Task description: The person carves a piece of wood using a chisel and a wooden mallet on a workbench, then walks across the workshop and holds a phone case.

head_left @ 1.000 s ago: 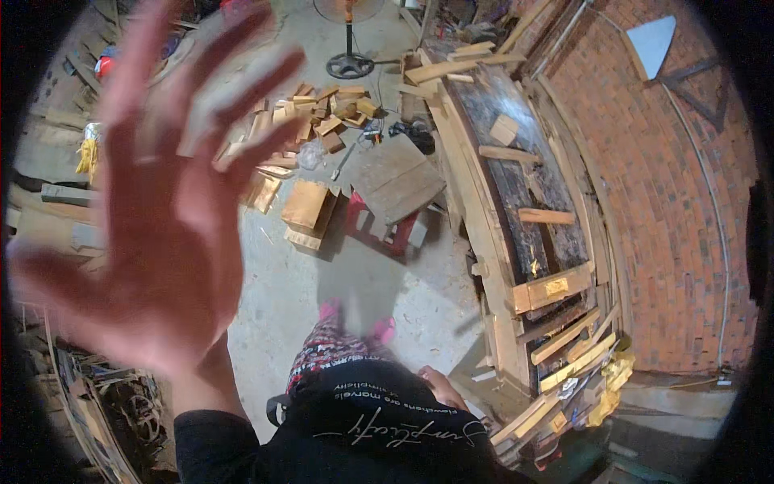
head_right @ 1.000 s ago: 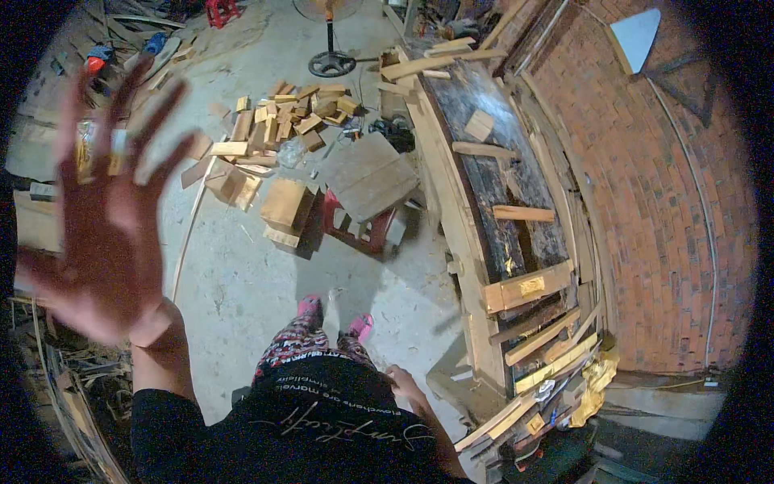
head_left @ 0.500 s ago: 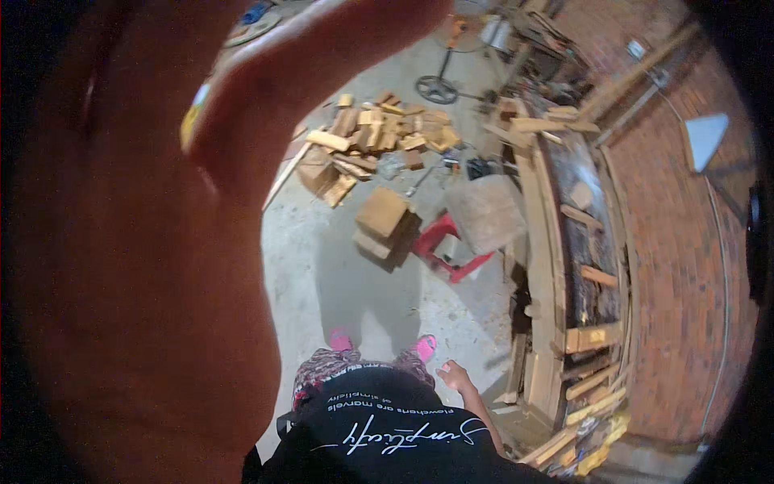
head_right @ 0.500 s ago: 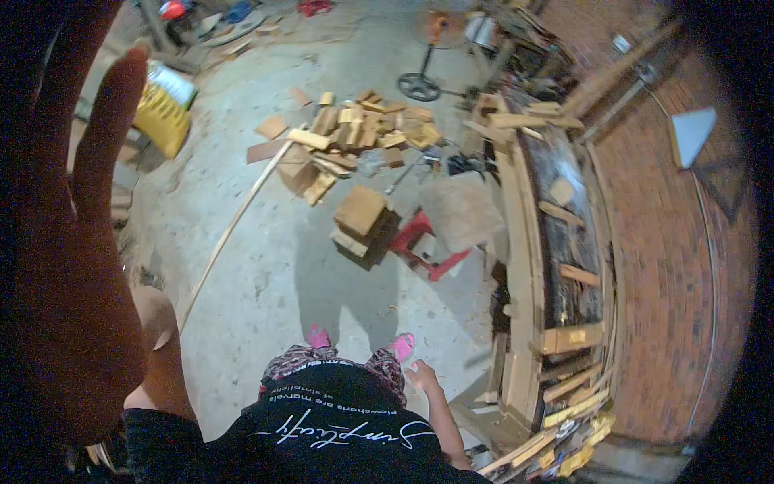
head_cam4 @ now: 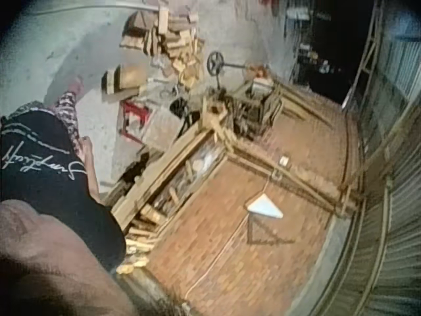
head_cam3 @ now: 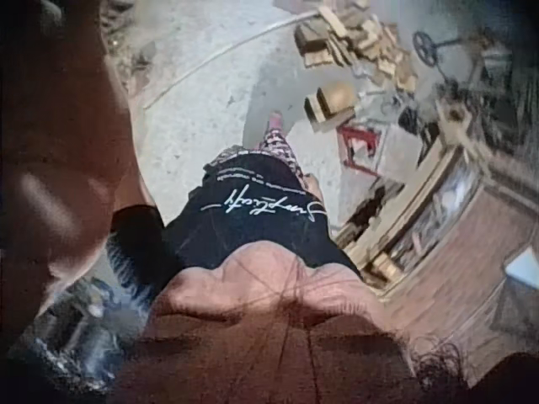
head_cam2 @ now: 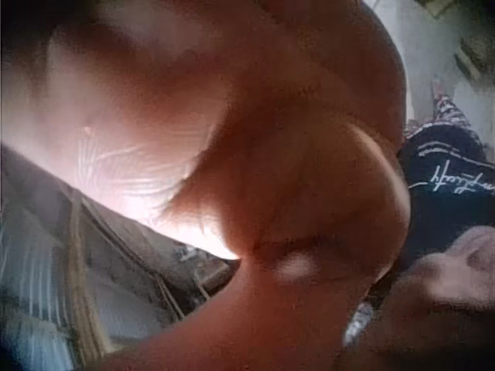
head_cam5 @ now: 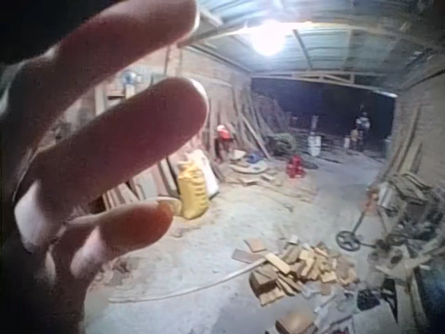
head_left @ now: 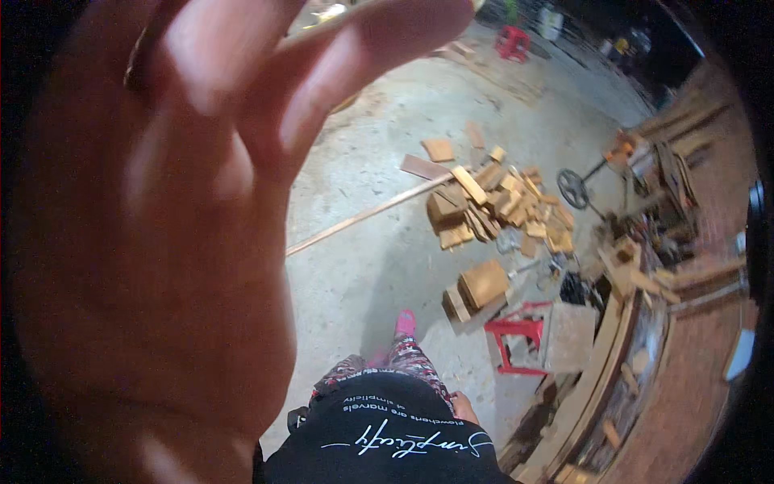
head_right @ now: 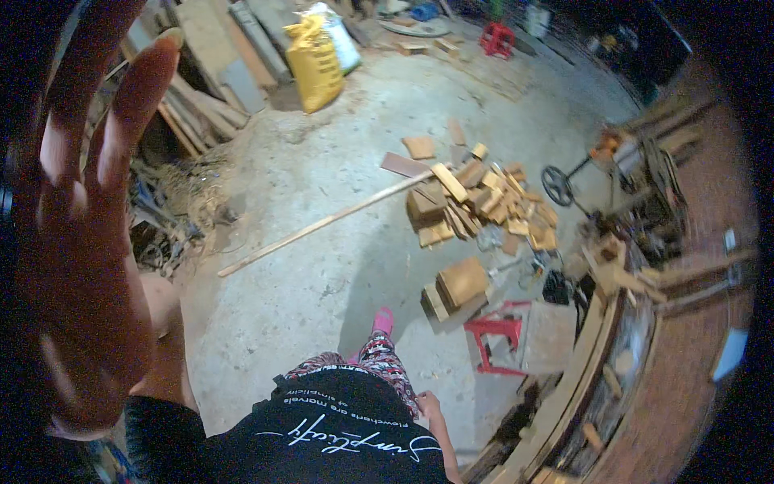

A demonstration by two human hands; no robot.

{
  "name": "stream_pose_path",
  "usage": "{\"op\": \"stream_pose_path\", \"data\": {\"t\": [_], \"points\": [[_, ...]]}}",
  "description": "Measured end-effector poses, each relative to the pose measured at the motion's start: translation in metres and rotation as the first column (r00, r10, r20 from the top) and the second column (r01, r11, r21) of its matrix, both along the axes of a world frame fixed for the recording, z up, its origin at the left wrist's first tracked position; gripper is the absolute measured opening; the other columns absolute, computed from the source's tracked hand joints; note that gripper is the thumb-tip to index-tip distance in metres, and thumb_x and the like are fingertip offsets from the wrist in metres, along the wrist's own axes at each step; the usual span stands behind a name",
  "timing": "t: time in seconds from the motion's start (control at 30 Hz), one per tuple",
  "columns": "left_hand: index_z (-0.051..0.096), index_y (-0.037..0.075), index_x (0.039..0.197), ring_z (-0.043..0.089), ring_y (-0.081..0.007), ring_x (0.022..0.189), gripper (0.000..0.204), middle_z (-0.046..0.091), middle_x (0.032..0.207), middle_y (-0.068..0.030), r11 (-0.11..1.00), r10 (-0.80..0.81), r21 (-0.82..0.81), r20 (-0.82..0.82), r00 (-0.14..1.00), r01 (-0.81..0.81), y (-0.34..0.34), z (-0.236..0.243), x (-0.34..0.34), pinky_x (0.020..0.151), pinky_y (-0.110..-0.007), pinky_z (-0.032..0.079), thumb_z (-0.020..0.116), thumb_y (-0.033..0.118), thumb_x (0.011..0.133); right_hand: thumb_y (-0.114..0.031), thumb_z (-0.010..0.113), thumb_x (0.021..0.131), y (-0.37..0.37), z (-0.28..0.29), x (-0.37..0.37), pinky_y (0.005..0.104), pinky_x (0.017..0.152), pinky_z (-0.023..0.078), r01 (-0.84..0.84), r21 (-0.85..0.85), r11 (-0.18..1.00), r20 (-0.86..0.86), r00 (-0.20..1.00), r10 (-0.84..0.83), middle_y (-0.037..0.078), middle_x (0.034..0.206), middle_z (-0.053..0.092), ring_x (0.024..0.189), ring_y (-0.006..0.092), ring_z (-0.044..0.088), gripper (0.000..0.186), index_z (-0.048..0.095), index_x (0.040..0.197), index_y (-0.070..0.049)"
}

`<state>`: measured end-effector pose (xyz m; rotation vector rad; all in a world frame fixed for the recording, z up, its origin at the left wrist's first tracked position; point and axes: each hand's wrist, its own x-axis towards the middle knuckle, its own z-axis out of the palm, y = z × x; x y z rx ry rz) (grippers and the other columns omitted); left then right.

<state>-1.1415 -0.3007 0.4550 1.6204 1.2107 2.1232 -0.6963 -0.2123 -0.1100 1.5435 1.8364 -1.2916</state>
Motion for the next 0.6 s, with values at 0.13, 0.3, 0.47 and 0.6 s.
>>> {"op": "stream_pose_path", "data": {"t": [0.13, 0.3, 0.47, 0.6], "points": [[0.032, 0.002, 0.142, 0.045, -0.0393, 0.127, 0.086, 0.042, 0.14, -0.0238, 0.976, 0.213, -0.02, -0.13, 0.968, -0.217, 0.002, 0.004, -0.056, 0.103, -0.048, 0.036, 0.04, 0.067, 0.087, -0.043, 0.062, 0.08, 0.05, -0.041, -0.026, 0.0447, 0.078, 0.052, -0.348, 0.095, 0.933, 0.187, 0.926, 0.327, 0.026, 0.101, 0.065, 0.096, 0.0384, 0.064, 0.05, 0.061, 0.103, 0.001], [0.033, 0.001, 0.141, 0.045, -0.0387, 0.127, 0.083, 0.043, 0.139, -0.0235, 0.862, 0.484, -0.007, -0.285, 0.827, -0.507, 0.007, 0.02, -0.13, 0.103, -0.047, 0.036, 0.04, 0.065, 0.088, -0.033, 0.053, 0.088, 0.139, -0.076, -0.12, 0.0409, 0.077, 0.046, -0.476, -0.052, 0.878, 0.203, 0.856, 0.476, 0.017, 0.099, 0.063, 0.09, 0.0323, 0.06, 0.038, 0.061, 0.112, -0.005], [0.034, 0.001, 0.141, 0.046, -0.0381, 0.126, 0.081, 0.043, 0.139, -0.0231, 0.696, 0.688, 0.044, -0.326, 0.648, -0.717, 0.02, 0.045, -0.19, 0.103, -0.047, 0.036, 0.041, 0.063, 0.089, -0.028, 0.059, 0.086, 0.244, -0.057, -0.256, 0.0379, 0.06, 0.047, -0.499, -0.061, 0.865, 0.112, 0.857, 0.503, 0.014, 0.083, 0.062, 0.071, 0.0263, 0.06, 0.033, 0.059, 0.106, -0.002], [0.035, 0.0, 0.14, 0.046, -0.0376, 0.126, 0.079, 0.044, 0.138, -0.0228, 0.551, 0.801, 0.07, -0.326, 0.503, -0.832, 0.02, 0.049, -0.236, 0.103, -0.046, 0.036, 0.041, 0.061, 0.09, -0.025, 0.064, 0.084, 0.329, -0.032, -0.374, 0.0356, 0.046, 0.048, -0.282, -0.154, 0.947, 0.054, 0.955, 0.293, 0.012, 0.071, 0.06, 0.055, 0.0215, 0.059, 0.031, 0.058, 0.102, 0.0]]}}
